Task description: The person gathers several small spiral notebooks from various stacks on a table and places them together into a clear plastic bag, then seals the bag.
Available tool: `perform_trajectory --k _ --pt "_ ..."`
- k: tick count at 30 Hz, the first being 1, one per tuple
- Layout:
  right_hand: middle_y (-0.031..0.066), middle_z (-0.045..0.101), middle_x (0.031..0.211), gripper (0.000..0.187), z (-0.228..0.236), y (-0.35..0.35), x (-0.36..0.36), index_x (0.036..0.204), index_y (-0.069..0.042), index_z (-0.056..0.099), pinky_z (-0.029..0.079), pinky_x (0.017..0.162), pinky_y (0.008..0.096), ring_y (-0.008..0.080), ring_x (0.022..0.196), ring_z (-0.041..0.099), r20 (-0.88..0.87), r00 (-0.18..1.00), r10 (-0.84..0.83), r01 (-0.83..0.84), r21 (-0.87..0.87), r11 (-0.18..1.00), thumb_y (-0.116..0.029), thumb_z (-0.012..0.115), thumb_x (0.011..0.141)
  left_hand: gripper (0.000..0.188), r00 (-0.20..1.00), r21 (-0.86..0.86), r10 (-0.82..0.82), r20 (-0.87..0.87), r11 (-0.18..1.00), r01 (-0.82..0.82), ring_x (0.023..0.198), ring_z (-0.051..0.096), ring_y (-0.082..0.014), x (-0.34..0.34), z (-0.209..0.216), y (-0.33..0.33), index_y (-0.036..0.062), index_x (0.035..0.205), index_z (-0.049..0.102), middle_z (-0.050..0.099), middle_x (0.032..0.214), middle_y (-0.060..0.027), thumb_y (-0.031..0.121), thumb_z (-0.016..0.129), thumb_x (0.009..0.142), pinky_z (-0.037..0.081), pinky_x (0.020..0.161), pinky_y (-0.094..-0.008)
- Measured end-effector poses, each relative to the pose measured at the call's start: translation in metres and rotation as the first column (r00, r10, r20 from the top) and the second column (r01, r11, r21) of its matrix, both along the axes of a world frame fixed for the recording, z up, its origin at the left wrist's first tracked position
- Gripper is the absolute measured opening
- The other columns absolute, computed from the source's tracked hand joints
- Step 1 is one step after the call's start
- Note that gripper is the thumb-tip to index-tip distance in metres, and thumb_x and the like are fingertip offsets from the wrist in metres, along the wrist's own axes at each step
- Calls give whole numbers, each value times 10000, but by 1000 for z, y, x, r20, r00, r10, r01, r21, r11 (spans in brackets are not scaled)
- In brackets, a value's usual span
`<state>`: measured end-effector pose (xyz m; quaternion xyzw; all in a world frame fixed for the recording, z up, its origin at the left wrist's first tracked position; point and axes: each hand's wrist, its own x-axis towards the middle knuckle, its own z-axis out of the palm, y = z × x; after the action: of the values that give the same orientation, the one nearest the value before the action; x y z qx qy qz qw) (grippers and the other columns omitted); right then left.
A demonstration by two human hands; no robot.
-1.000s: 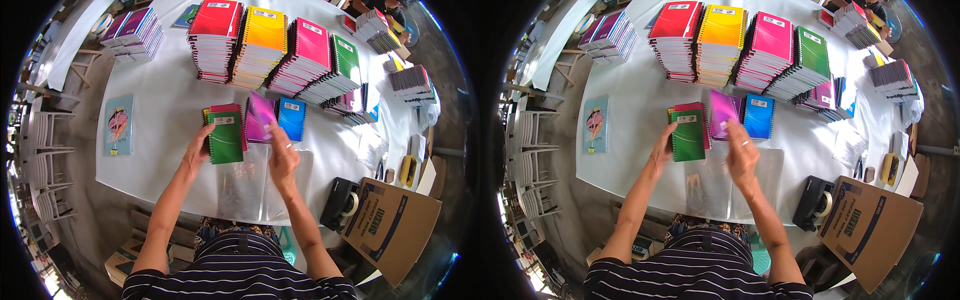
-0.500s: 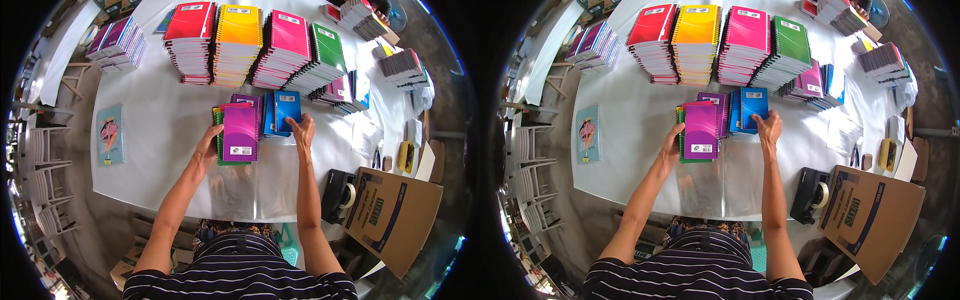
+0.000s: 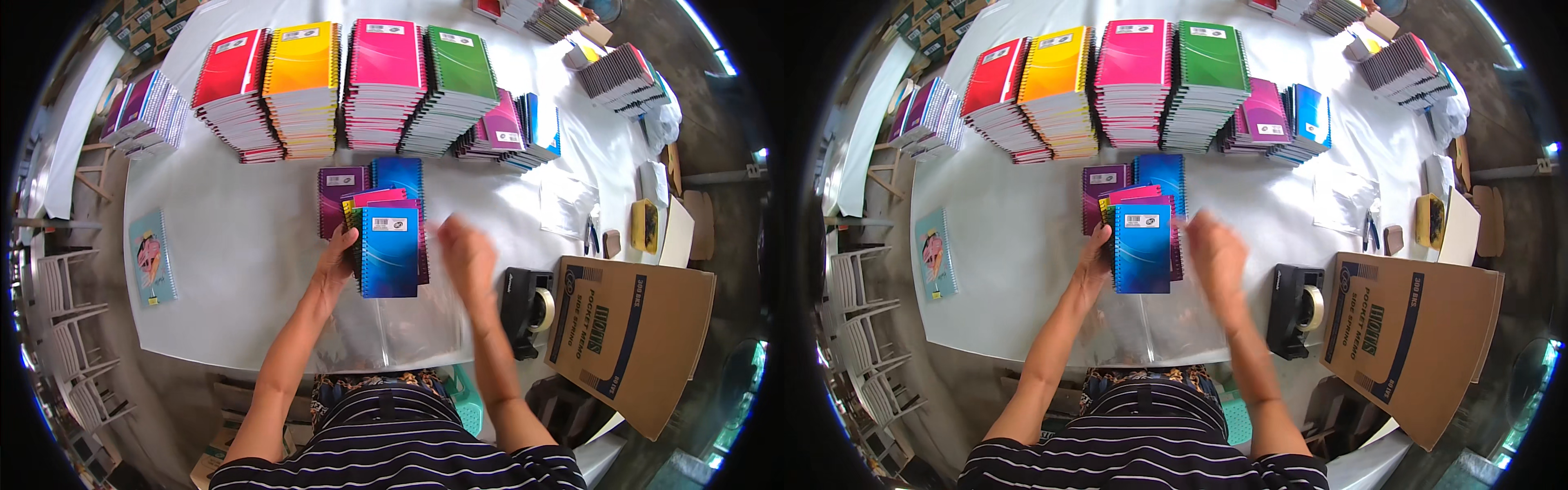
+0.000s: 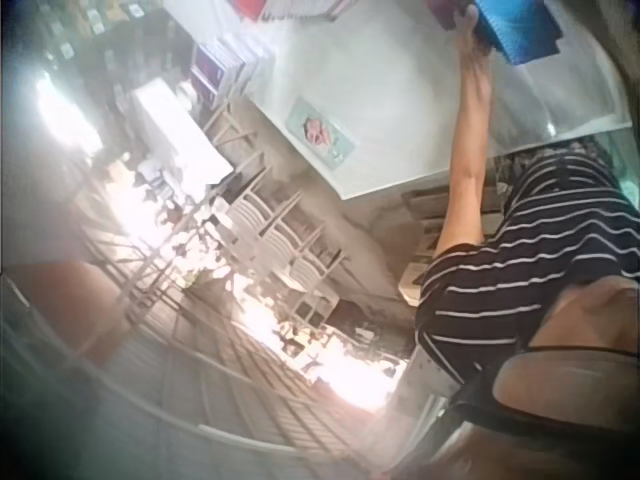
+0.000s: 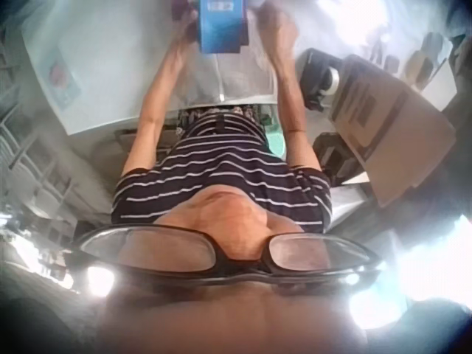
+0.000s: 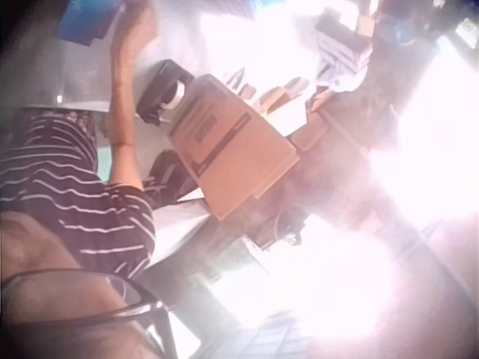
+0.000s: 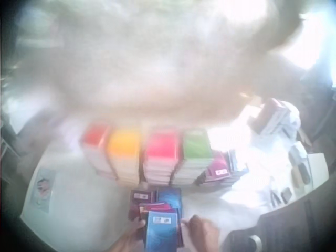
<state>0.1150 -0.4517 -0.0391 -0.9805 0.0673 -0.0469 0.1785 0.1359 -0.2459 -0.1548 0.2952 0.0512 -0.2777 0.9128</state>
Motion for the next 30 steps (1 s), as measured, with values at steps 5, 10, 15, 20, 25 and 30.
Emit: perform_trajectory --k 5,10,15,20,25,30 --pt "166 641 822 315 -8 -165 135 835 -34 673 478 735 440 357 817 608 439 855 -274 330 -55 942 -349 686 847 613 998 -82 -47 -51 996 43 967 650 -183 -9 -9 -32 37 1240 541 650 1089 -71 394 755 790 544 836 -333" --pt "200 589 1091 594 -25 -171 198 823 -4 712 449 863 478 374 1043 540 82 984 -156 174 -289 941 -587 738 712 679 989 -188 -100 -110 979 78 1086 612 -294 -22 -43 -36 3 1287 512 617 1196 -166 446 713 813 517 917 -453" --pt "229 564 1133 632 -34 -195 207 986 -30 690 456 858 534 391 1083 528 472 831 -295 364 -60 930 -588 755 696 625 989 -212 -86 -124 976 58 1009 636 -252 -25 -40 -38 26 1281 513 632 1144 -137 413 702 828 532 868 -413" --pt "189 651 829 671 -36 -388 185 926 0 681 476 700 394 314 812 629 126 883 -453 467 -134 874 -583 816 624 711 994 -152 -97 -54 984 88 1109 595 -303 -24 -12 -89 -8 1319 484 593 1232 -186 475 678 835 484 955 -463" --pt "97 565 797 351 -20 -253 135 885 33 601 468 639 294 177 697 546 355 908 -223 -61 637 768 -293 719 830 705 989 -14 25 -148 1000 -27 1086 595 -221 -36 -19 -43 39 1328 465 601 1195 -106 435 724 807 489 937 -383" --pt "33 559 895 320 -3 -99 -33 997 -33 529 427 736 254 111 826 529 -143 986 -90 164 937 308 -292 684 890 734 998 55 55 -8 997 -54 1063 599 -177 -33 7 -55 50 1332 441 599 1171 -67 362 785 763 508 900 -335"
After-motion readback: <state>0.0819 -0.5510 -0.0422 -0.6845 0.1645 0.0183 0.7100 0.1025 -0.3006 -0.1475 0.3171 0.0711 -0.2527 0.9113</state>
